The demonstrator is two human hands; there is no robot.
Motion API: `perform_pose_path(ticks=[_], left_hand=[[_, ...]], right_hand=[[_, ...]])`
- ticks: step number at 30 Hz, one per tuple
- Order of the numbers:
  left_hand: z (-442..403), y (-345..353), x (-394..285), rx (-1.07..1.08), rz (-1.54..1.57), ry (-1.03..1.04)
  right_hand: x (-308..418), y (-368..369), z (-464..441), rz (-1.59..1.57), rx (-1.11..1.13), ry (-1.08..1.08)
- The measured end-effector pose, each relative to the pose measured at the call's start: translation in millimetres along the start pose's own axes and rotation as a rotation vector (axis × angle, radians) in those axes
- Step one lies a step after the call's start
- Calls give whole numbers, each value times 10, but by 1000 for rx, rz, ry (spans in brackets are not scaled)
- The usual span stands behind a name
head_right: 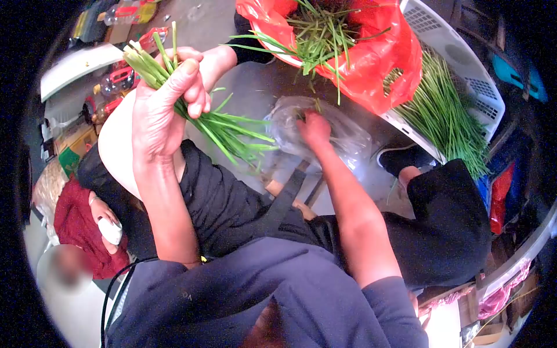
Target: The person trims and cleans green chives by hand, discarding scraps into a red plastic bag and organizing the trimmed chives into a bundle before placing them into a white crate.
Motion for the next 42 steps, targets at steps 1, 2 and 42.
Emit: perform_pose_path(ticks=[1, 2, 42], left_hand=[[-10, 2, 0, 8, 3, -16], [-31, -17, 21, 12, -31, 15], [163, 587, 878, 313, -168, -162]], right_hand=[[-13, 33, -20, 62, 77, 24], [-21, 19, -40, 56, 80, 19], [865, -2096, 993, -1009, -92, -96]])
Point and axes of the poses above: each hand's wrist, its own z-axis away from the middle knuckle, its own y-axis out of the palm, x = y × z, the point moved 5 cm from there along -z, towards the middle knuckle, and after that the axes turned 2 degrees about -x, right-handed, at the moved point
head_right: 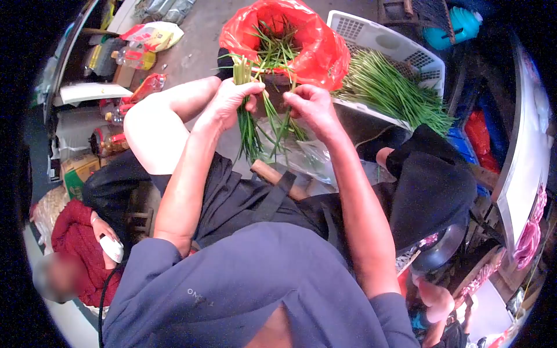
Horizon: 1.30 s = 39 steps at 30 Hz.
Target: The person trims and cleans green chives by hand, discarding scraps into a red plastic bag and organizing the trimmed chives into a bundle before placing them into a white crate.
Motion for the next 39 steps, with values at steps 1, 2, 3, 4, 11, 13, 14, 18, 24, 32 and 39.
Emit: perform_pose_path(ticks=[1, 2, 3, 4, 11, 13, 14, 18, 24, 32, 39], left_hand=[[-13, -17, 3, -10, 14, 1], [-28, -30, 8, -17, 52, 2], [-35, -35, 4, -17, 52, 1], [-43, -43, -6, -19, 42, 13], [-66, -18, 6, -15, -6, 35], [-62, -11, 17, -16, -26, 21], [-61, -10, 21, -16, -46, 11], [-63, 6, 32, 13, -52, 2], [-34, 45, 40, 68, -36, -18], [61, 148, -59, 200, -178, 17], [63, 123, -79, 178, -248, 72]], right_hand=[[-9, -43, -13, -2, -1, -1], [-22, -100, -24, -32, -33, 0], [-19, -136, -32, -61, -65, 3], [-10, -154, -49, -59, -87, -16], [50, 30, -27, -31, -47, -24], [52, 134, -24, -48, 28, -17], [55, 175, -7, -83, 43, -20], [-18, 262, -39, -30, 80, -22], [25, 271, -20, 18, 84, -44], [52, 209, -23, 63, 44, -57], [68, 231, -13, 13, 65, -19]])
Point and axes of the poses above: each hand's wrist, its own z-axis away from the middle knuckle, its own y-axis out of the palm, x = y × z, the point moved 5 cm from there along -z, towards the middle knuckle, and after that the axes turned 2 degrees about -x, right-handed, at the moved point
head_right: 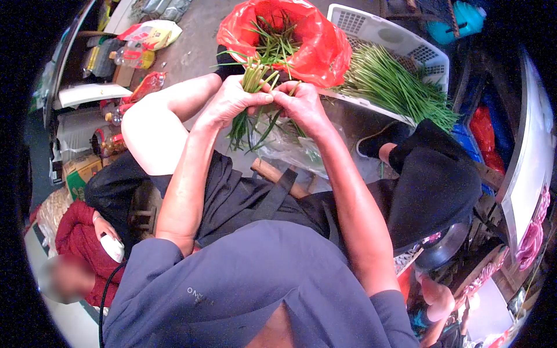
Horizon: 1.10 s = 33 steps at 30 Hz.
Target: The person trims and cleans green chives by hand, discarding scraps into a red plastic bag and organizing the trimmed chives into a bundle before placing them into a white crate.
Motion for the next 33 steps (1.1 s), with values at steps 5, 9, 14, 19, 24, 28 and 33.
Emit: perform_pose_path(ticks=[5, 9, 14, 19, 24, 28, 33], left_hand=[[-16, -52, 43, -24, -34, -30], [-24, -94, 66, -56, -73, -49], [-16, -159, 66, -142, -58, -94], [-49, -309, 103, -255, -41, -83], [-20, -230, -26, -151, 79, -59], [-40, -142, 30, -36, 59, -86], [-25, -65, 43, 2, 23, -96]], right_hand=[[-44, -39, -27, 7, -11, -2], [-53, -174, -72, 4, -89, -12], [-58, -342, -84, -46, -187, -8], [-92, -429, -117, -4, -209, -22], [-145, -311, -124, 47, -148, -90], [-75, -160, -99, 49, -74, -74], [1, -21, -38, -42, 16, -15]])
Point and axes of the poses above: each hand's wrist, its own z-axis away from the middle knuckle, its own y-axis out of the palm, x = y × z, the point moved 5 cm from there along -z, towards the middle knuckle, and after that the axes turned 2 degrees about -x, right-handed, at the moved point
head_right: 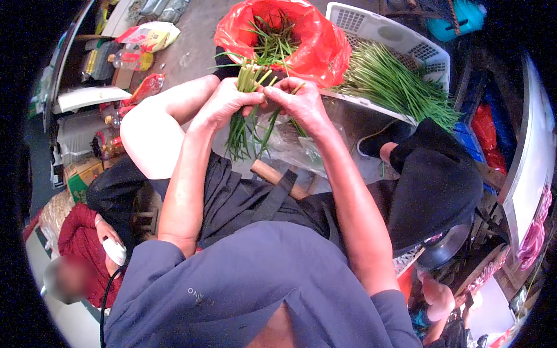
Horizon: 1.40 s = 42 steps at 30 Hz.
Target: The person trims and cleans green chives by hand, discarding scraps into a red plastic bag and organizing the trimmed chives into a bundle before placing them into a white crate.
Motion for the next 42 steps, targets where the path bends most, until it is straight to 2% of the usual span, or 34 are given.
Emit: perform_pose_path(ticks=[16, 22, 29, 42], left_hand=[[-29, 57, 86, 73, 109, -69], [-42, 45, 106, 50, 120, -80], [-65, 33, 120, 3, 93, -63], [-33, 77, 54, -12, 52, -56]], right_hand=[[-121, -5, -80, -57, -24, -48], [-114, -35, -88, -5, -87, -44], [-48, 35, -40, -61, -20, 7], [-127, 19, -83, -6, -146, -25]])
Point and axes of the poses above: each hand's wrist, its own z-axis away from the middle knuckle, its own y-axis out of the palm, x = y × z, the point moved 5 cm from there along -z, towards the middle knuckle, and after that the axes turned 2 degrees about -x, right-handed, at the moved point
